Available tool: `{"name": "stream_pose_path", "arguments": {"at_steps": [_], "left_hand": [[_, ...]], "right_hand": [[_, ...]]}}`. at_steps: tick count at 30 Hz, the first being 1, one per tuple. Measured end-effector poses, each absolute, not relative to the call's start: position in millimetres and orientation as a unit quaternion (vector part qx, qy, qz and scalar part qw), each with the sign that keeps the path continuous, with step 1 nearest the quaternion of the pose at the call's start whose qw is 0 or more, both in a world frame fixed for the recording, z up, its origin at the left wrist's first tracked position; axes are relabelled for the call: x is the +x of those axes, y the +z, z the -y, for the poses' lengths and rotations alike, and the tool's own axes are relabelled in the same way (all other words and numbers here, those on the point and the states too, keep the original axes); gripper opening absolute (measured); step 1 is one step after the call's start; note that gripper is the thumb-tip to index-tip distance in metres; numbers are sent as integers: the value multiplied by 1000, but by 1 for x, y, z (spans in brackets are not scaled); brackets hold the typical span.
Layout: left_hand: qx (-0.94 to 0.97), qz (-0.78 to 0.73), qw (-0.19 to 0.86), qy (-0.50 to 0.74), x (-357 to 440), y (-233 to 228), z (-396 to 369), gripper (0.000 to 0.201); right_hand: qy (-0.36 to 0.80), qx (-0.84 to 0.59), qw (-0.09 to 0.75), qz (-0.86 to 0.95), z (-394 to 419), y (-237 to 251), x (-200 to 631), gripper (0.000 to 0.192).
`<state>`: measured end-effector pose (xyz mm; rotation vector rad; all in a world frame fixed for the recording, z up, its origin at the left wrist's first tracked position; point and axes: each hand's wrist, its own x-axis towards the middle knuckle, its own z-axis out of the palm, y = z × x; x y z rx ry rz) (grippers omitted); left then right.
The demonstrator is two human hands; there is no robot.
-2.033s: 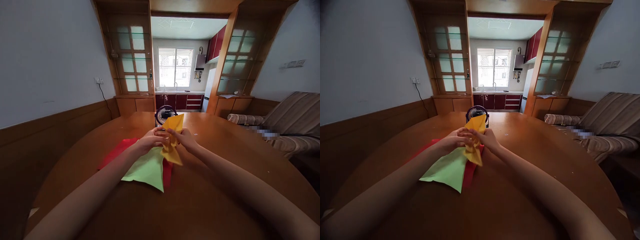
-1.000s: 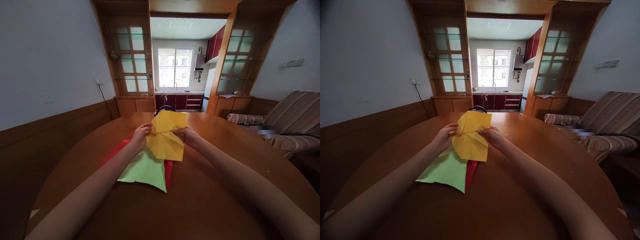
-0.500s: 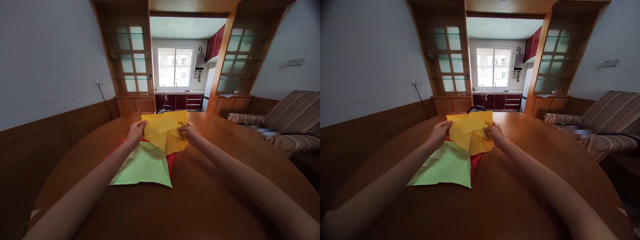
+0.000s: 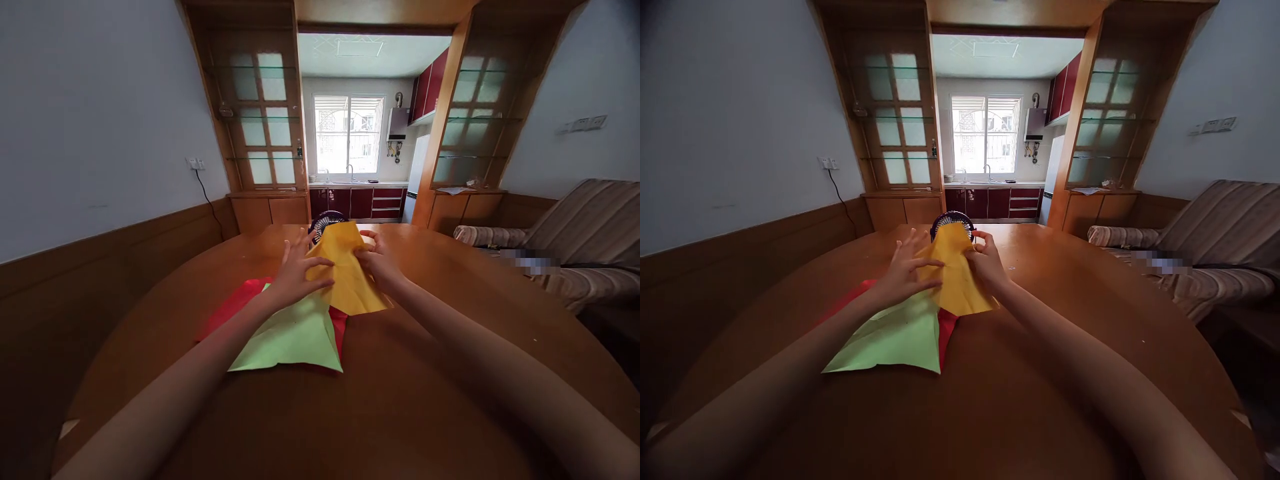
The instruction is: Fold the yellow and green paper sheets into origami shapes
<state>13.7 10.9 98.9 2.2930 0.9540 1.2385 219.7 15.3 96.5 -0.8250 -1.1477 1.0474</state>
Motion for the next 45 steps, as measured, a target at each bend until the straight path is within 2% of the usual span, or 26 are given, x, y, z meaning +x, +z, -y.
{"name": "stream_pose_path", "arguments": {"at_steps": [3,5,10,12,14,17,20,27,29,33,37,39,43,45], "left_hand": [[810,-340,140,457,13,99,-12,7],[798,-350,162,463,15,98,-12,12],[712,-411,246,514,29,94,-7,82],[639,-394,350,560,32,94,-8,96],[554,-345,500,569,31,96,-9,88],[476,-286,635,537,26,101,-11,54],[459,-273,661,527,23,106,-10,30],[429,-271,684,524,23,106,-6,14],[431,-274,681,525,24,105,-7,16],[419,-298,660,548,24,105,-13,34],[385,-298,699,523,27,107,-12,30],[395,-276,707,518,30,107,-8,34],[428,-307,671,522,29,104,1,44],[443,-314,657,523,20,103,3,43]], "right_hand": [[460,-355,646,495,-16,102,222,55],[463,-346,656,486,-17,104,224,55],[474,-307,678,470,-14,105,219,50],[481,-289,679,473,-11,105,214,42],[483,-279,682,474,-9,104,212,37],[480,-282,689,463,-10,103,212,33],[473,-310,680,467,-12,100,214,31],[513,-327,633,479,-9,92,210,28],[512,-333,632,476,-8,91,209,28],[476,-339,630,511,-3,90,205,28],[416,-357,630,551,1,85,195,29],[399,-358,627,565,1,81,189,29],[405,-352,616,577,1,80,182,27],[421,-357,619,559,1,83,183,25]]}}
